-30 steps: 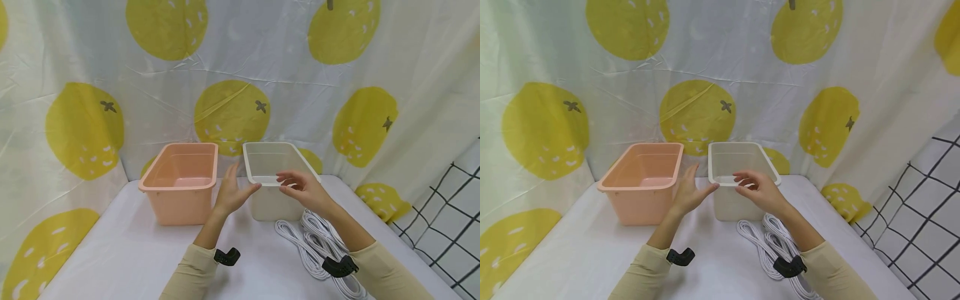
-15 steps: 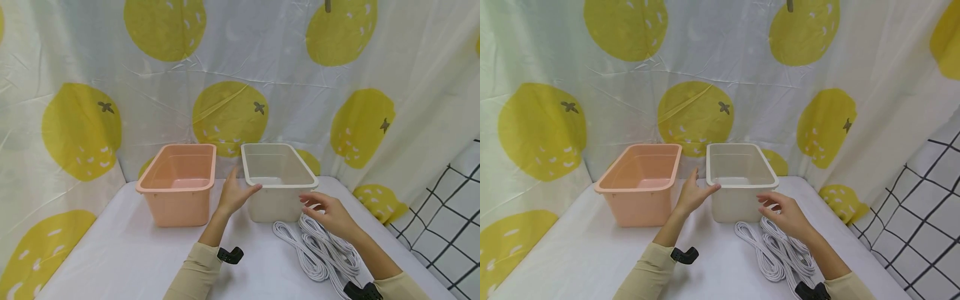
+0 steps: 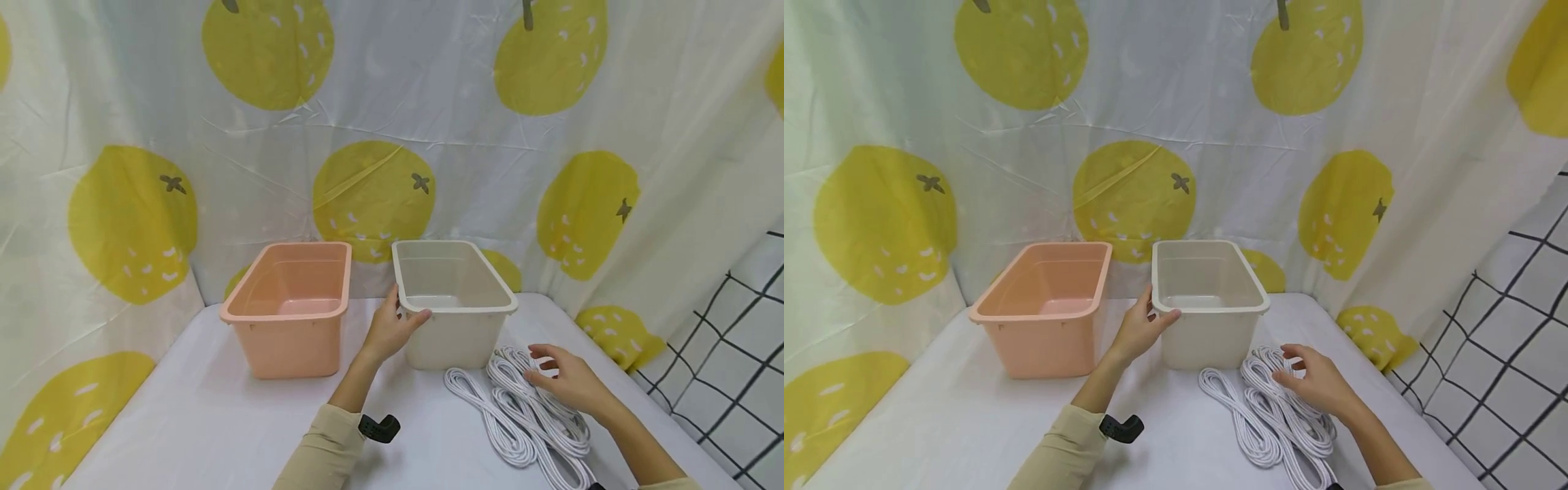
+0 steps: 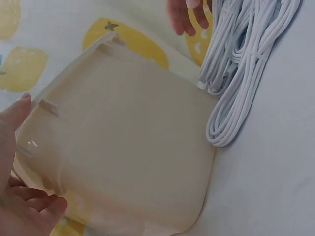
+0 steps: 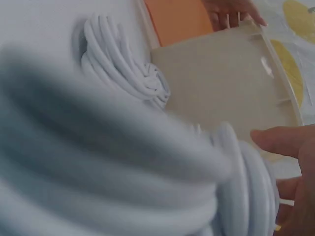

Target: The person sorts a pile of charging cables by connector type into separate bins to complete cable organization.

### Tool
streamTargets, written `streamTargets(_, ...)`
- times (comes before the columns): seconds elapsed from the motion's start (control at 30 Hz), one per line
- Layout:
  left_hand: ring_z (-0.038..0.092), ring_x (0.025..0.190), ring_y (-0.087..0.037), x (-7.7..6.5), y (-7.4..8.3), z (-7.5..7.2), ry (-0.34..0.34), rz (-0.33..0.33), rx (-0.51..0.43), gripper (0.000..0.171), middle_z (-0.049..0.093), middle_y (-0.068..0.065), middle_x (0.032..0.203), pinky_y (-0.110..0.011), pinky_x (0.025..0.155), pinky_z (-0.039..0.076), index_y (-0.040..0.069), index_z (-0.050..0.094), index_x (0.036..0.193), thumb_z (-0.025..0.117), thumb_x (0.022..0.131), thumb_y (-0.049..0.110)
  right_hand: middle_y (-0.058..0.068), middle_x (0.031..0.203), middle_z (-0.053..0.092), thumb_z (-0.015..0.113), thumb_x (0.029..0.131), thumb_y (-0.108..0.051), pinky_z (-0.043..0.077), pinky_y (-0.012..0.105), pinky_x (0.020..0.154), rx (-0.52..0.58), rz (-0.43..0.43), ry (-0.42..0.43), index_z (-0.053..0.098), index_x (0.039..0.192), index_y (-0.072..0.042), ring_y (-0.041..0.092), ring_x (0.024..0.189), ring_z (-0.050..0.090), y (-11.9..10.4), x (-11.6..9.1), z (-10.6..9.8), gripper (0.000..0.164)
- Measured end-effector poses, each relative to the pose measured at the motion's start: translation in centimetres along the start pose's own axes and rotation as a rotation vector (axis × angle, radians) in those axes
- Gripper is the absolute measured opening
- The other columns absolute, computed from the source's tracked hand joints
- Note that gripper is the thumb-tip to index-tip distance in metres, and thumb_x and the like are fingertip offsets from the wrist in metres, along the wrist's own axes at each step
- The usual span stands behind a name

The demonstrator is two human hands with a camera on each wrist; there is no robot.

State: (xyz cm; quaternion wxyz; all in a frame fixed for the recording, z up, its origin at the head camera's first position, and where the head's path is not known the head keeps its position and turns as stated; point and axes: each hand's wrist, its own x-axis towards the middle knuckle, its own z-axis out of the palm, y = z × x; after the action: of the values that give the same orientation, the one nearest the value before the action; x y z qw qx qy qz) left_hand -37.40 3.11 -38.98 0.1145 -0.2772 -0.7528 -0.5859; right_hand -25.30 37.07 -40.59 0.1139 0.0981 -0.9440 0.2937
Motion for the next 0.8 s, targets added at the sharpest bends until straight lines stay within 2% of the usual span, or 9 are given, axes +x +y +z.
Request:
streamTargets(0.17,0.058,0.129,-0.028,-0.3,-0.1,0.4,-0.022,0.044,-0.013,0.075,0.062,-0.015,0.137,-0.048,0.105,0.049,0.011,0.030,0.156,0.075,0.098,0.031,0.026,0.118,0.064,0.077,0.091,-0.048,0.053,0.059,0.087,-0.109,0.189,-0.198,0.055,0.130,0.018,0.044,0.107,0.063,0.9,0.0,0.1,0.079)
streamTargets(0.23,0.057,0.129,-0.029,-0.3,-0.1,0.4,-0.025,0.051,-0.023,0.075,0.061,-0.015,0.138,-0.048,0.106,0.048,0.012,0.029,0.156,0.073,0.099,0.030,0.026,0.117,0.065,0.075,0.091,-0.052,0.052,0.061,0.089,-0.111,0.234,-0.236,0.055,0.129,0.018,0.046,0.110,0.061,1.1,0.0,0.1,0.082)
streamTargets(0.43,0.056,0.131,-0.031,-0.3,-0.2,0.6,-0.045,0.069,-0.055,0.075,0.060,-0.015,0.139,-0.056,0.108,0.044,0.014,0.028,0.159,0.072,0.100,0.026,0.032,0.125,0.061,0.074,0.092,-0.055,0.050,0.062,0.092,-0.030,0.294,-0.248,0.054,0.135,0.018,0.052,0.119,0.056,1.7,-0.2,-0.3,0.087)
streamTargets(0.53,0.056,0.131,-0.029,-0.1,-0.1,0.5,-0.062,0.081,-0.046,0.075,0.061,-0.014,0.140,-0.056,0.109,0.043,0.017,0.027,0.159,0.072,0.100,0.028,0.033,0.129,0.059,0.075,0.092,-0.052,0.050,0.062,0.092,0.017,0.308,-0.242,0.052,0.138,0.017,0.052,0.120,0.054,2.1,-0.3,-0.6,0.086)
streamTargets(0.67,0.056,0.130,-0.027,-0.1,0.0,0.3,-0.066,0.063,-0.010,0.076,0.061,-0.013,0.139,-0.052,0.109,0.044,0.017,0.026,0.159,0.072,0.100,0.030,0.034,0.132,0.057,0.076,0.093,-0.046,0.049,0.062,0.094,0.074,0.284,-0.218,0.052,0.139,0.015,0.052,0.123,0.052,2.3,-0.3,-0.7,0.080)
streamTargets(0.8,0.056,0.130,-0.027,-0.1,0.1,0.0,-0.061,0.042,0.015,0.074,0.061,-0.013,0.139,-0.048,0.108,0.046,0.016,0.028,0.158,0.072,0.100,0.030,0.035,0.136,0.055,0.078,0.094,-0.033,0.045,0.065,0.099,0.128,0.267,-0.143,0.057,0.137,0.013,0.056,0.129,0.046,2.4,-0.2,-0.8,0.067)
